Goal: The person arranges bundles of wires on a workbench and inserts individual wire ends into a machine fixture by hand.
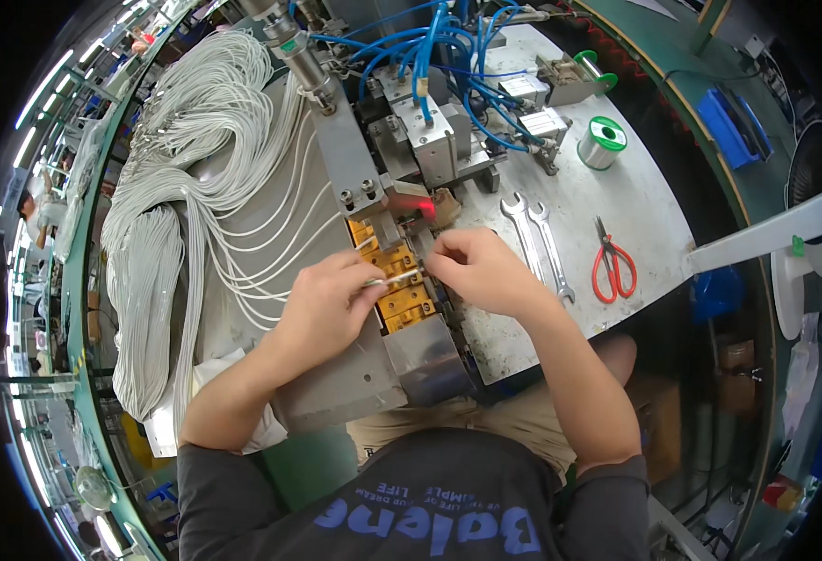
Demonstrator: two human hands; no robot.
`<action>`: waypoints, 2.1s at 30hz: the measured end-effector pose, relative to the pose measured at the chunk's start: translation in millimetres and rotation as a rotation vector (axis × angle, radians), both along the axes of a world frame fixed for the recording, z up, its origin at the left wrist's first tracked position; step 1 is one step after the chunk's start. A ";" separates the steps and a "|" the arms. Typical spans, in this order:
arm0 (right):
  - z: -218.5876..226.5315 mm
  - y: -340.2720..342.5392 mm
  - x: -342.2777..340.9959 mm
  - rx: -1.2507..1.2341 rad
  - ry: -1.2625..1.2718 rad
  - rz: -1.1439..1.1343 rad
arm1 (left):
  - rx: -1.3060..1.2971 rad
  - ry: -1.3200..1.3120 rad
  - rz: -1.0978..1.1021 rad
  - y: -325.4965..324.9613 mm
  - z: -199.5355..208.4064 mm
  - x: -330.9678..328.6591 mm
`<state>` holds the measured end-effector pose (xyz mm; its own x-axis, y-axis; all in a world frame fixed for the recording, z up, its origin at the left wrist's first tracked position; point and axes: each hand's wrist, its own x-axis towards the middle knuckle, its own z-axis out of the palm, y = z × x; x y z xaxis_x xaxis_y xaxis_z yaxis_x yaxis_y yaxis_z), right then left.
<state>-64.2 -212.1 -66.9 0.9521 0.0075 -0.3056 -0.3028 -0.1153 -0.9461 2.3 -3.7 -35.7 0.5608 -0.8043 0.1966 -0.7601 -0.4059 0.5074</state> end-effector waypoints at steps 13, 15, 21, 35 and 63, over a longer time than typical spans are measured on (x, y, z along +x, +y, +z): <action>3.7 -2.5 -2.5 0.000 -0.109 -0.084 | -0.153 0.326 0.039 -2.5 9.6 0.3; 10.8 4.4 -10.9 -0.019 -0.195 -0.132 | -0.160 0.465 0.049 1.4 10.4 0.7; 24.1 18.1 -10.8 -0.061 -0.242 -0.025 | -0.313 0.477 0.076 -2.5 14.6 2.1; 31.2 13.5 -18.9 0.205 -0.122 0.167 | -0.065 0.710 0.002 0.1 25.1 -7.0; 6.2 -4.8 -5.8 0.275 0.157 0.028 | -0.011 0.049 -0.014 0.4 -1.5 -2.8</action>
<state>-70.0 -216.9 -60.7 0.8918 0.1358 -0.4317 -0.4478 0.1278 -0.8850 -0.5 -3.2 -37.2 0.5588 -0.8100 0.1781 -0.7397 -0.3896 0.5487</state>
